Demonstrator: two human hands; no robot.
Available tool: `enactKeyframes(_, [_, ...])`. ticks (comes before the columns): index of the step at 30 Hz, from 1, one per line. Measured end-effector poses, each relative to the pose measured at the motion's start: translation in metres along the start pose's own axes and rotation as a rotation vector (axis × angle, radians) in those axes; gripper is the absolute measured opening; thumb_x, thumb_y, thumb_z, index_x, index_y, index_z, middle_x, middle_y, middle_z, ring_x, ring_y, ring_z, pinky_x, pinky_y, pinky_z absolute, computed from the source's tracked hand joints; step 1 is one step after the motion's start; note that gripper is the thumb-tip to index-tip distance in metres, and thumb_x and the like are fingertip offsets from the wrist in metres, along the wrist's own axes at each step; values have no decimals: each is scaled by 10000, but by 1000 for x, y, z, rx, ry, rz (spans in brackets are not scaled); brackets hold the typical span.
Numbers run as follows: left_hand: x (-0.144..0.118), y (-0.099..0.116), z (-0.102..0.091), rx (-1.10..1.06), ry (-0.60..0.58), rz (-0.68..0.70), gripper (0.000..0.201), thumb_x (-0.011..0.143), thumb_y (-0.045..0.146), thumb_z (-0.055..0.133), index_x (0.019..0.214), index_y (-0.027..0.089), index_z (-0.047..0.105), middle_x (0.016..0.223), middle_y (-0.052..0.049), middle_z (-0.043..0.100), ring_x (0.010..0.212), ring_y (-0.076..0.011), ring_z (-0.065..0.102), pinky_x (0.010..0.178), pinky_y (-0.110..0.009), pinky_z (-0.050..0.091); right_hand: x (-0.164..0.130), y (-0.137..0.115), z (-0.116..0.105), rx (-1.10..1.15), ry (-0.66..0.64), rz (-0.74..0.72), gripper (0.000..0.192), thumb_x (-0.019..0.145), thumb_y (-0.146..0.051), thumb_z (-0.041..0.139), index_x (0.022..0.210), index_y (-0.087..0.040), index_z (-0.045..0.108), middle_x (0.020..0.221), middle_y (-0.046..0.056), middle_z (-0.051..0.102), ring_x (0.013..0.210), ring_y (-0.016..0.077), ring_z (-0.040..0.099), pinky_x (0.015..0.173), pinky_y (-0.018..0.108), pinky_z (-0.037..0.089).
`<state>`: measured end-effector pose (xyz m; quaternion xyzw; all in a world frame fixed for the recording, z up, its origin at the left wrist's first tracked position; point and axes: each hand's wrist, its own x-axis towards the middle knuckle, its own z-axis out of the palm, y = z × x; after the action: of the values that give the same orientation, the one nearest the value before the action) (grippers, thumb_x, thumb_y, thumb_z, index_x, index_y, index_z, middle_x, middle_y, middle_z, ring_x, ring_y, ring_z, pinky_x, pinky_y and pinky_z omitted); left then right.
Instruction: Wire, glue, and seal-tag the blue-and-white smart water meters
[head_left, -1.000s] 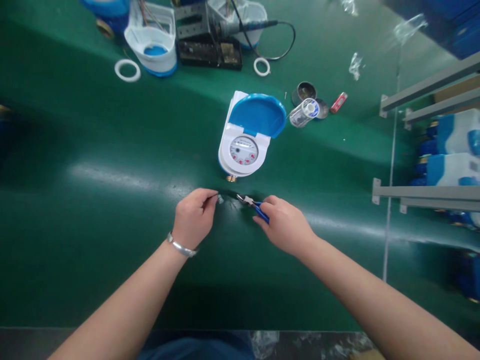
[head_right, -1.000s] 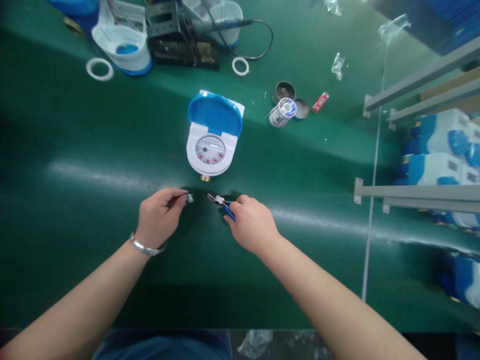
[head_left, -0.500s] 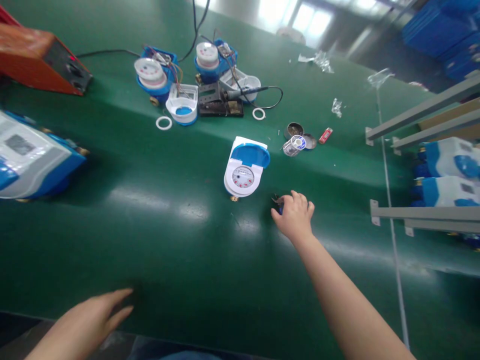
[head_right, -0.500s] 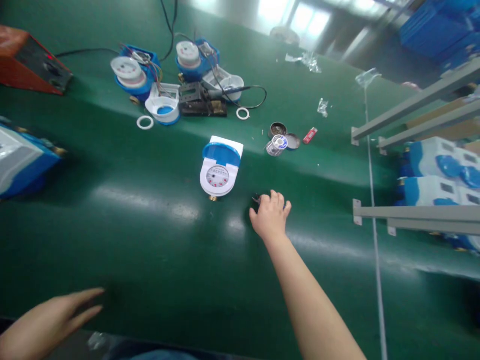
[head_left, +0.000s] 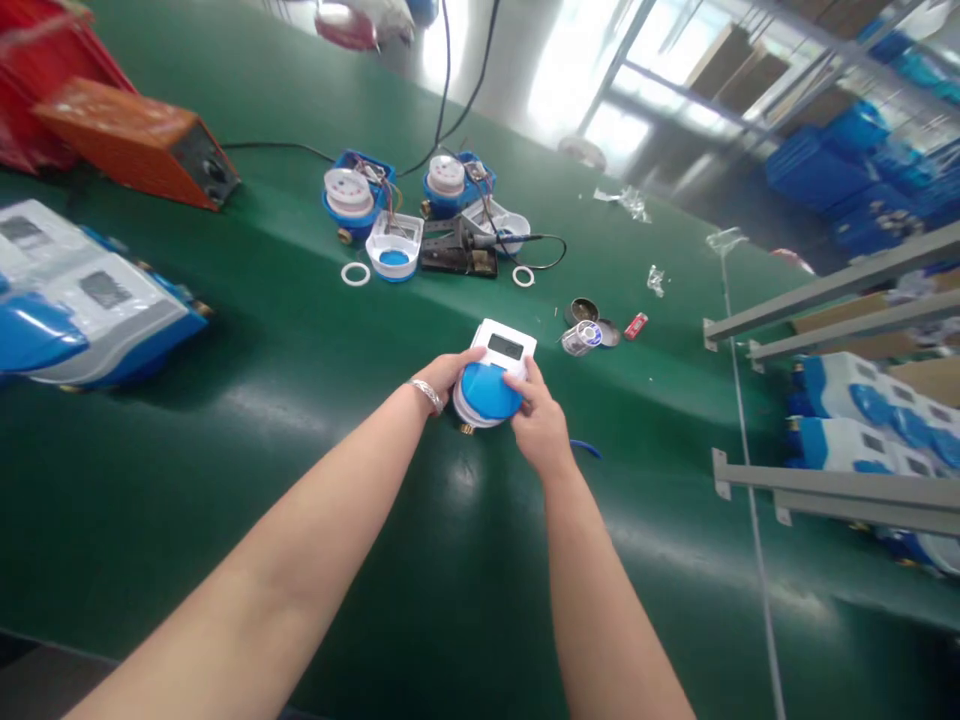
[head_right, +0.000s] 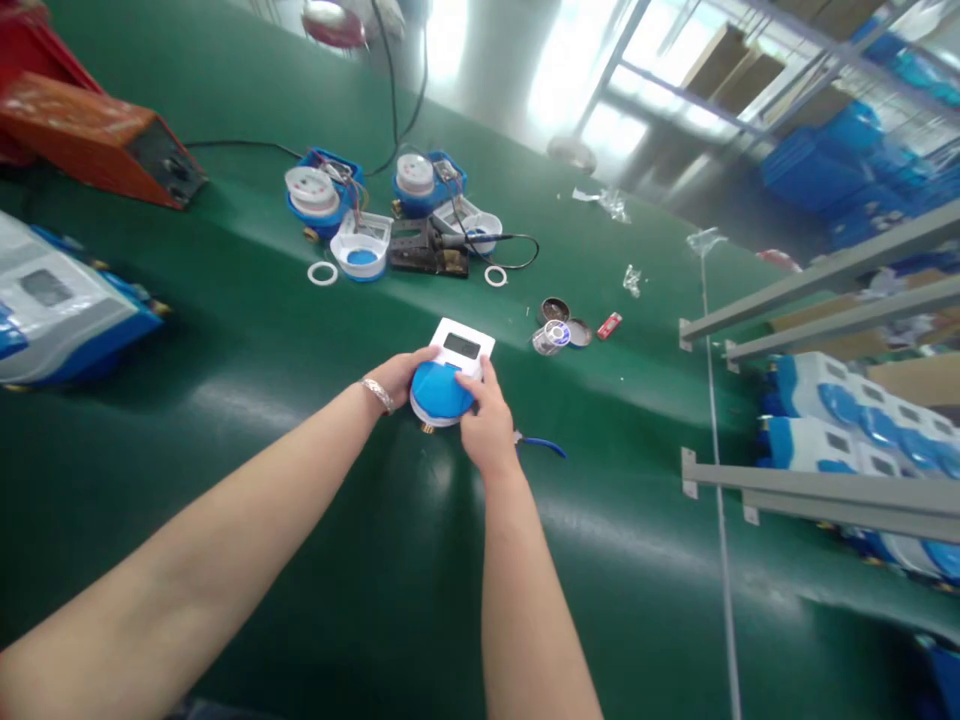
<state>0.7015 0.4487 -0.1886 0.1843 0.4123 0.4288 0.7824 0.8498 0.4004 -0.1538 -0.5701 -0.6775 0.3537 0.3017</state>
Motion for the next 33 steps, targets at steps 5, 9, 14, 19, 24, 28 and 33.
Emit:
enactKeyframes(5, [-57, -25, -14, -2, 18, -37, 459, 536, 308, 716, 897, 43, 618, 823, -150, 668, 756, -246, 616, 747, -387, 459, -59, -11, 5, 72, -96, 16, 473, 673, -68, 398, 1092, -184, 585, 1401, 45, 277, 1274, 169, 276, 1060, 351, 232])
enactKeyframes(9, [-119, -54, -39, -66, 129, 36, 537, 477, 291, 738, 942, 56, 612, 856, -150, 660, 821, -270, 608, 767, -377, 441, -106, -20, 29, 290, -156, 182, 399, 743, -237, 490, 1139, -221, 543, 1383, 60, 314, 1229, 230, 358, 995, 389, 356])
enactKeyframes(14, [-206, -64, -83, -174, 200, 90, 454, 524, 296, 696, 915, 72, 632, 846, -143, 664, 834, -276, 606, 783, -381, 431, -137, -43, 95, 612, -353, 427, 740, 674, -424, 616, 1301, -176, 309, 1303, 121, 428, 1170, 260, 431, 944, 393, 408])
enactKeyframes(19, [-287, -38, -123, -229, 321, 157, 442, 591, 334, 655, 964, 98, 629, 922, -148, 662, 858, -275, 604, 807, -392, 425, -131, -101, 144, 709, -614, 398, 623, 735, -400, 556, 1268, -157, 344, 1218, 119, 518, 1107, 232, 499, 940, 395, 413])
enactKeyframes(24, [-329, 10, -157, -239, 366, 246, 461, 617, 336, 638, 1019, 112, 605, 1026, -150, 634, 914, -283, 588, 837, -410, 419, -103, -149, 166, 235, -571, -12, 523, 784, -205, 434, 1293, -152, 329, 1281, 133, 446, 1156, 211, 451, 951, 407, 403])
enactKeyframes(28, [-347, 47, -179, -168, 355, 344, 536, 606, 319, 647, 1089, 103, 559, 1063, -157, 613, 962, -307, 565, 851, -423, 408, -83, -182, 186, -169, -464, -578, 598, 745, -61, 437, 1307, -221, 310, 1426, 103, 192, 1300, 212, 207, 1016, 436, 321])
enactKeyframes(33, [-362, 85, -206, -177, 284, 389, 527, 622, 349, 633, 1079, 98, 560, 1034, -151, 624, 931, -299, 576, 832, -416, 418, -56, -219, 215, -385, -340, -911, 506, 780, -77, 438, 1247, -266, 390, 1408, 111, 227, 1301, 244, 197, 977, 468, 357])
